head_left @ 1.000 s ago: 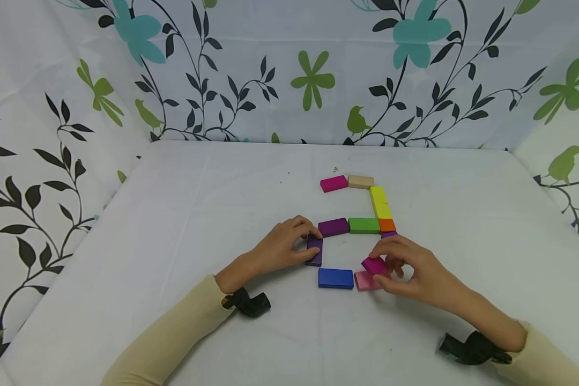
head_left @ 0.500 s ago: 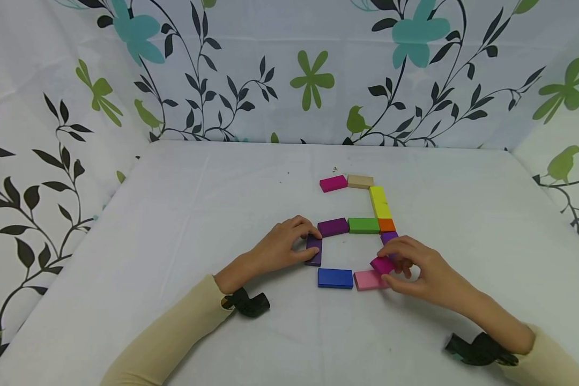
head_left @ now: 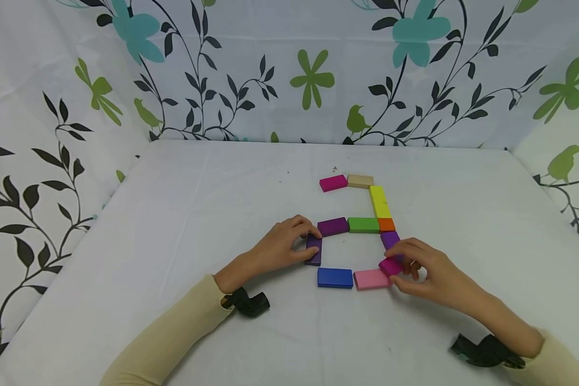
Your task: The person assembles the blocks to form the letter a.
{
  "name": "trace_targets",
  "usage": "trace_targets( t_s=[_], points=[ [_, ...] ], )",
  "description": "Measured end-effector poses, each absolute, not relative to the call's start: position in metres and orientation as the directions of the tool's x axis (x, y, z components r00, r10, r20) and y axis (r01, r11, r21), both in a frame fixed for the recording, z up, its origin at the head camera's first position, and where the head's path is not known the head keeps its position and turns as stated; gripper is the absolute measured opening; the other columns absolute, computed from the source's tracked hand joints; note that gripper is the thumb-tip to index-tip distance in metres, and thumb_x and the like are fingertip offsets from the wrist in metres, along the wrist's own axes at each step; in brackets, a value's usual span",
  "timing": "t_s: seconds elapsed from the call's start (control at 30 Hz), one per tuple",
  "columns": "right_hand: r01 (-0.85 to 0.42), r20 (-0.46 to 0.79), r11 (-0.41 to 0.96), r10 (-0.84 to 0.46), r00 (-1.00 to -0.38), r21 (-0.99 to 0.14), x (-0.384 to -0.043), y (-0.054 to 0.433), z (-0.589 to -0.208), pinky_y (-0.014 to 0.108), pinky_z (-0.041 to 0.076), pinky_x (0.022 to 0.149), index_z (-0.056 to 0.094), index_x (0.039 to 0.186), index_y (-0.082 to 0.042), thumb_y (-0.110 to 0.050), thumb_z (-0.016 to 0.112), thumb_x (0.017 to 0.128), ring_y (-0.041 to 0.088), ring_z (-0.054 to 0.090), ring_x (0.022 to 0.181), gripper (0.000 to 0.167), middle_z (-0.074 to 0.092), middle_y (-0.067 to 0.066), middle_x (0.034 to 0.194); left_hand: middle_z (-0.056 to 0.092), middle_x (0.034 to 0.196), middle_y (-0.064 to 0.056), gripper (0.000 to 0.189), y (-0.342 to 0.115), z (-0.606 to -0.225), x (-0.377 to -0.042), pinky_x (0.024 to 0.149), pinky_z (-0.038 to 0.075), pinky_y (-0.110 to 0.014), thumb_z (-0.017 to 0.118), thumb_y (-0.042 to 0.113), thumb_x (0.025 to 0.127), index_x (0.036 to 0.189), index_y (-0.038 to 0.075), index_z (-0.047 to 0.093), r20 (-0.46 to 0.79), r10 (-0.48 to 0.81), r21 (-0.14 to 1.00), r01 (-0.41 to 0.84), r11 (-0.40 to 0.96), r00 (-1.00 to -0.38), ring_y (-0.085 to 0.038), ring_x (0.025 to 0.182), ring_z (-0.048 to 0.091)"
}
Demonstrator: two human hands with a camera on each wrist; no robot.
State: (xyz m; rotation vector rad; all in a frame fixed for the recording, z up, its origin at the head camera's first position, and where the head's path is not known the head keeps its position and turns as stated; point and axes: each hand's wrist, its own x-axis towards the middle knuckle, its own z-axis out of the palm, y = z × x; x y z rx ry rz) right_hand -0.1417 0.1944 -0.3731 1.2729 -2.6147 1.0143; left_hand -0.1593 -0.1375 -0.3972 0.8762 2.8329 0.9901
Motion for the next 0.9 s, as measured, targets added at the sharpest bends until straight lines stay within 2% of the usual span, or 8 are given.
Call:
trace_targets(
  t_s=[0.27, 0.63, 0.9],
  points=[
    [-0.711, 0.281, 0.466, -0.694, -0.663, -0.527, -0.142, 0.199, -0.370, 0.020, 0.045, 0.054, 0.064, 0.113, -0.008, -0.003, 0.082, 0.073, 0.006, 0.050, 0.071, 0.045, 0.055, 0.001, 0.105, 0.058, 0.120, -0.002, 0.025, -0.137, -0.396, -0.160, 0.098, 0.040, -0.045, 0.069, 0.024, 0.092, 0.115, 0.015, 0.066, 0.167, 0.513, 0.579, 0.505, 0.640, -0.842, -0.019, 0.115, 0.054],
    [-0.671, 0.176, 0.523, -0.704, -0.688, -0.525, -0.142, 0.206, -0.363, 0.020, 0.046, 0.056, 0.064, 0.103, -0.013, -0.005, 0.079, 0.076, 0.003, 0.051, 0.073, 0.032, 0.053, -0.004, 0.100, 0.058, 0.118, -0.003, 0.025, -0.137, -0.396, -0.158, 0.097, 0.041, -0.047, 0.068, 0.023, 0.092, 0.114, 0.014, 0.066, 0.185, 0.518, 0.574, 0.519, 0.633, -0.835, -0.020, 0.114, 0.055],
    [-0.657, 0.084, 0.526, -0.743, -0.664, -0.540, -0.143, 0.208, -0.364, 0.020, 0.047, 0.056, 0.064, 0.104, -0.012, -0.008, 0.078, 0.078, 0.003, 0.051, 0.073, 0.030, 0.052, -0.002, 0.099, 0.058, 0.119, -0.003, 0.025, -0.137, -0.396, -0.158, 0.097, 0.041, -0.046, 0.068, 0.024, 0.091, 0.114, 0.014, 0.066, 0.186, 0.516, 0.569, 0.520, 0.637, -0.836, -0.020, 0.114, 0.055]
  ],
)
